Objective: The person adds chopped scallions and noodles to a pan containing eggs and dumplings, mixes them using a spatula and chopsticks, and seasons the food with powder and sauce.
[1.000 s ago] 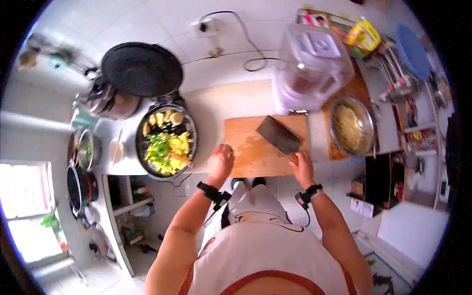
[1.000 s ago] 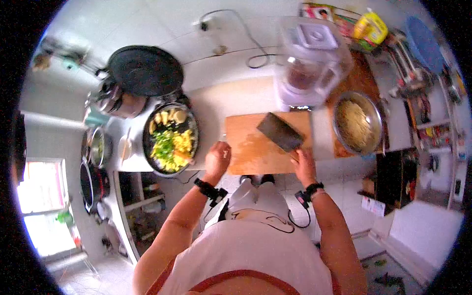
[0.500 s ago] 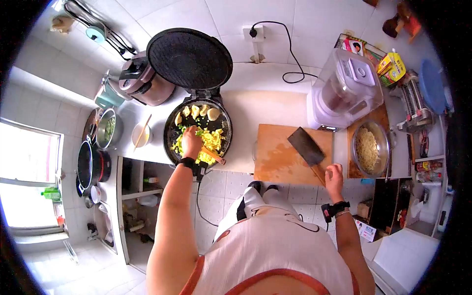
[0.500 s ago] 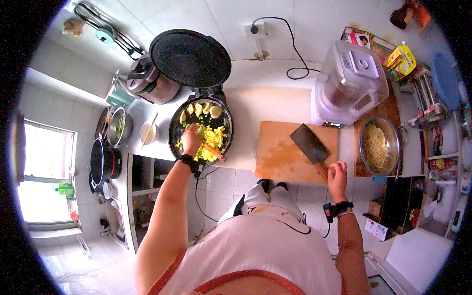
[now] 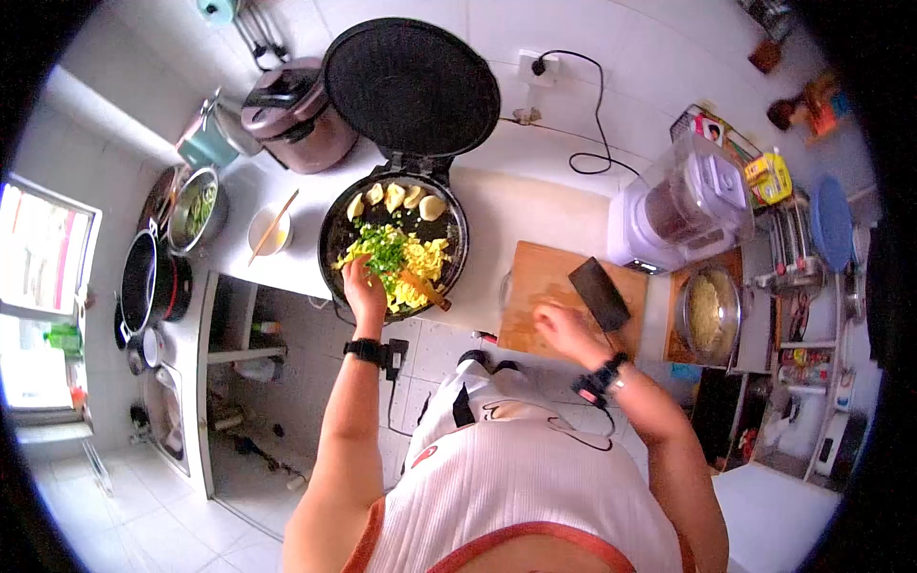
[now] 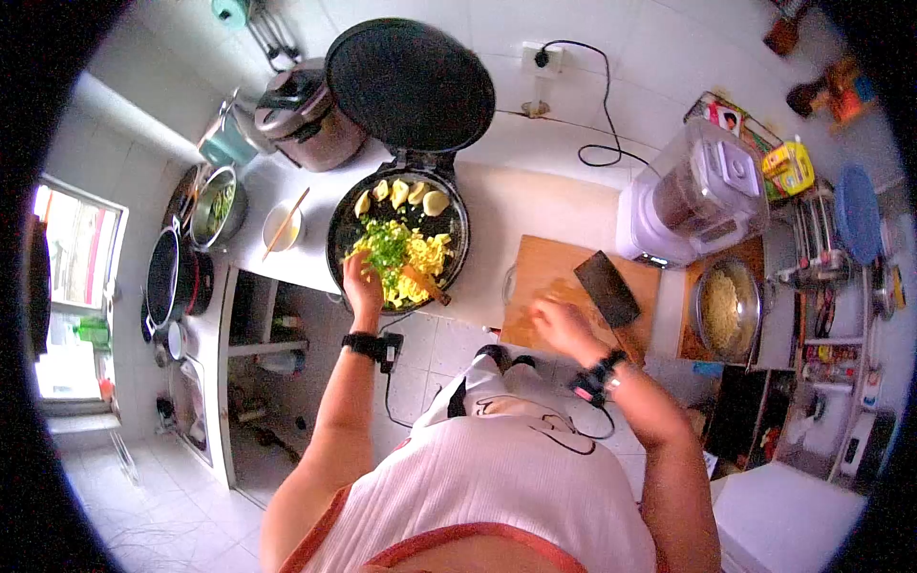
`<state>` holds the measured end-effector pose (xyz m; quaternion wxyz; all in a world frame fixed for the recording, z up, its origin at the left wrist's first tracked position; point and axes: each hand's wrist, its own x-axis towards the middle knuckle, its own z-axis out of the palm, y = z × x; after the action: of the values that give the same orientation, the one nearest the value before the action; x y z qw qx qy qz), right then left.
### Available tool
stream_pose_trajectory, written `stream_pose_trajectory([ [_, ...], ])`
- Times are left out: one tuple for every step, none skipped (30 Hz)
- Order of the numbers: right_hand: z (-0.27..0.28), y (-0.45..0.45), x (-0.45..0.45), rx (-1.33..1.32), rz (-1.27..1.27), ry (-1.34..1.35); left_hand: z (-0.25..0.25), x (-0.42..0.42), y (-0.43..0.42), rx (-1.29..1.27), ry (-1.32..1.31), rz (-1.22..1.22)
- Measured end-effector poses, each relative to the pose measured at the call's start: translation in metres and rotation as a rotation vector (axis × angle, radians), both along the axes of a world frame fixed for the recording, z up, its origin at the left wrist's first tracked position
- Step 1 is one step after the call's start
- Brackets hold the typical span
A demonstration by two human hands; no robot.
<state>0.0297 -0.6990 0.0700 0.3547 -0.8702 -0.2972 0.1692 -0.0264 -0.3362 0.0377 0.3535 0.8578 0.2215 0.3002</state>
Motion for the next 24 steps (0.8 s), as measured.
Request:
stream_pose_trajectory([
  [-0.002,0.030,0.002,0.001,0.048,0.010,-0.010,-0.009,-0.002,-0.164,-0.058,0.102],
  [-0.012,0.059,0.004,0.022,0.067,0.014,-0.013,-0.022,-0.001,-0.292,-0.012,0.154],
  [-0.018,0.087,0.003,0.044,0.088,0.020,-0.016,-0.037,0.000,-0.420,0.032,0.208],
  [-0.017,0.112,0.004,0.031,0.124,-0.039,-0.011,-0.048,-0.007,-0.681,-0.142,0.236],
  [-0.015,0.134,0.002,0.021,0.163,-0.101,-0.014,-0.062,-0.007,-0.689,-0.153,0.263],
  [-0.022,0.153,-0.003,-0.030,0.163,-0.134,-0.018,-0.076,-0.008,-0.788,-0.075,0.274],
  [-0.032,0.168,-0.007,-0.078,0.159,-0.166,-0.020,-0.090,-0.008,-0.886,0.005,0.280],
  [-0.041,0.178,-0.007,-0.169,0.182,-0.150,-0.023,-0.102,-0.008,-0.890,-0.001,0.299],
  [-0.034,0.185,-0.008,-0.171,0.198,-0.148,-0.024,-0.114,-0.007,-0.774,0.085,0.284],
  [-0.018,0.192,-0.007,-0.260,0.213,-0.127,-0.028,-0.124,-0.007,-0.660,0.168,0.267],
  [-0.009,0.198,-0.006,-0.351,0.227,-0.109,-0.032,-0.134,-0.007,-0.668,0.165,0.280],
  [-0.011,0.200,0.000,-0.327,0.273,-0.313,-0.038,-0.145,-0.006,-0.764,0.156,0.299],
  [-0.012,0.204,0.007,-0.337,0.288,-0.316,-0.044,-0.154,-0.008,-0.861,0.143,0.316],
  [-0.012,0.210,0.015,-0.357,0.288,-0.305,-0.051,-0.159,-0.010,-0.905,0.133,0.346],
  [-0.007,0.215,0.021,-0.376,0.285,-0.296,-0.055,-0.164,-0.012,-0.915,0.125,0.351],
  [-0.002,0.218,0.022,-0.327,0.269,-0.282,-0.058,-0.170,-0.014,-0.938,0.164,0.344],
  [0.004,0.221,0.025,-0.333,0.278,-0.289,-0.063,-0.172,-0.015,-0.960,0.201,0.336],
  [0.009,0.223,0.027,-0.376,0.349,-0.213,-0.065,-0.171,-0.017,-0.969,0.193,0.342],
  [0.014,0.223,0.028,-0.420,0.422,-0.133,-0.068,-0.172,-0.019,-1.024,0.181,0.327],
  [0.021,0.216,0.026,-0.337,0.416,-0.214,-0.071,-0.174,-0.021,-1.078,0.170,0.312],
  [0.031,0.212,0.026,-0.344,0.426,-0.216,-0.072,-0.174,-0.022,-1.087,0.164,0.319],
  [0.044,0.210,0.028,-0.356,0.406,-0.209,-0.071,-0.171,-0.023,-1.091,0.150,0.316],
  [0.055,0.210,0.028,-0.368,0.384,-0.202,-0.071,-0.169,-0.024,-1.095,0.136,0.312],
  [0.065,0.213,0.029,-0.347,0.365,-0.195,-0.071,-0.166,-0.023,-1.105,0.130,0.314],
])
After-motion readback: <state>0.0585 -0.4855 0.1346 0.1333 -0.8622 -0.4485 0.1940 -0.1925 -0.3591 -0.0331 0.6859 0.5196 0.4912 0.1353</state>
